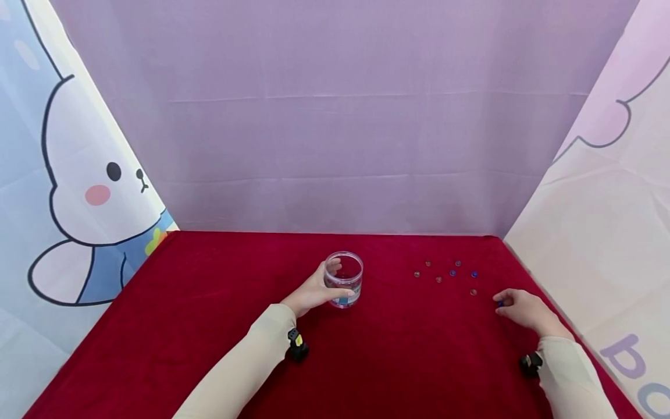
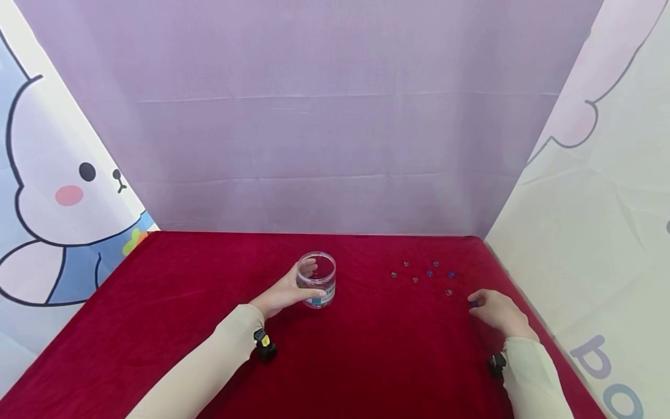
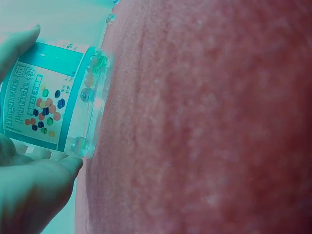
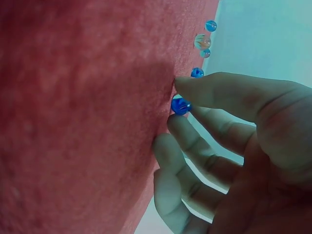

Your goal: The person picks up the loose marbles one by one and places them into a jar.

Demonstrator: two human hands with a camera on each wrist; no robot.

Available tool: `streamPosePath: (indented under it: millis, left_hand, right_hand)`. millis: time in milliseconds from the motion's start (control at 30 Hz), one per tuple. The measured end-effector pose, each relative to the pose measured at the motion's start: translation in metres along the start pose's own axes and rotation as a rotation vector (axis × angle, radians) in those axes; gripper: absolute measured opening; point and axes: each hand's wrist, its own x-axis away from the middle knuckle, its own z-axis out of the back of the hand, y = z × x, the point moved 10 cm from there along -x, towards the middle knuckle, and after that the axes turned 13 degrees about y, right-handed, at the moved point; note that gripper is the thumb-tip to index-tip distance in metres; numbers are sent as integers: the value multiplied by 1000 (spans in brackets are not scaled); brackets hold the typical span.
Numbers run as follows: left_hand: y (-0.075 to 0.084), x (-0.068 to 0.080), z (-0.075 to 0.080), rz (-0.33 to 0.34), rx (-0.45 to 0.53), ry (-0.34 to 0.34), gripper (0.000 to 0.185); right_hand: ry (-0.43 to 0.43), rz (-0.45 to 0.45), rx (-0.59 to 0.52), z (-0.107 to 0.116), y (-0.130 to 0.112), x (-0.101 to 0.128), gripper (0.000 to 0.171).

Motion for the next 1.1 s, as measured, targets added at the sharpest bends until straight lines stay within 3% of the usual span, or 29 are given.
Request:
streamPosePath:
  millis: [300,1100]
  left_hand:
    - [1,0,0,-5,-9,1,96]
    - [1,0,1,-3,-10,3,96]
  right_hand:
    - [-17,-45,-8,1,2,1,18]
    - [6,20,-17,4,-4,1,15]
